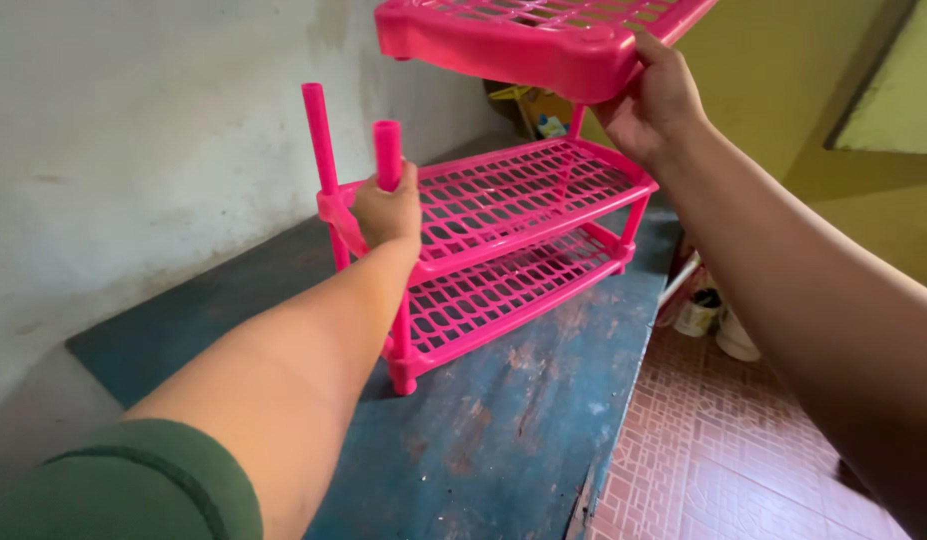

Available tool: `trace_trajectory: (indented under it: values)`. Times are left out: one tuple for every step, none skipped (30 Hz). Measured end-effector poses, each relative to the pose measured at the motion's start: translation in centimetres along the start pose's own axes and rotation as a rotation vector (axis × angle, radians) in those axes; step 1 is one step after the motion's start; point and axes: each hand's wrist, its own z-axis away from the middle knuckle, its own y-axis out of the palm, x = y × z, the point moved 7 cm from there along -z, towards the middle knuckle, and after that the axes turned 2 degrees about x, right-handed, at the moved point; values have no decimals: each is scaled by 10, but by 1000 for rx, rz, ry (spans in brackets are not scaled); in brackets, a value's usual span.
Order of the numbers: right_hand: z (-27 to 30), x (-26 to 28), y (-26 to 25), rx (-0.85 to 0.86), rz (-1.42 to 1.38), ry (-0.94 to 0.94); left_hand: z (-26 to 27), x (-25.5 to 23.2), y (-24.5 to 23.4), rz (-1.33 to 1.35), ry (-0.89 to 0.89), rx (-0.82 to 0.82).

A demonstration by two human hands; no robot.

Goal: The person disassembles a pink three-tier plastic shelving unit by hand. They remove the top shelf and then detach the vertical support legs from the remaining two-tier base, leaving the components separated on the table.

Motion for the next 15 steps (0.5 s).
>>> trace_trajectory:
  values:
    - [-2,-3,-1,-2,-22,10,-5,2,-10,-10,-2,-15]
    - [-4,-7,-2,-5,-44,18,-10,4,-19,-20,-3,-29]
    - [-7,-11,-3,-9,-66,27,-15,6,-29,-53,-11,-53]
    - [-10,-15,-6,-23,-41,24,-19,9,-40,-87,-18,-79]
    - [-12,-18,-10,-37,-16,22,-25,11,-49,-120,-25,-105]
    - [-16,-21,-13,-53,8,18,-31,11,-58,-135,-9,-128]
    - [-21,-24,-15,-47,-14,21,-37,11,-66,-151,7,-150]
    - [-24,-27,-17,-42,-36,26,-42,11,-75,-168,23,-172]
    - [-27,-30,-19,-38,-58,31,-45,10,-83,-189,31,-218]
    - [-29,-34,-19,-6,-79,47,-48,11,-90,-208,37,-264]
    - [-32,-38,-18,27,-101,63,-50,11,-98,-227,43,-310]
    - [-33,-41,-18,54,-121,76,-54,11,-104,-220,52,-310]
    - [-35,-43,-19,48,-100,73,-57,12,-111,-214,60,-310]
    - [-35,-46,-20,39,-78,73,-58,13,-114,-208,65,-308]
    - [-36,-48,-21,30,-55,73,-60,15,-115,-206,52,-294]
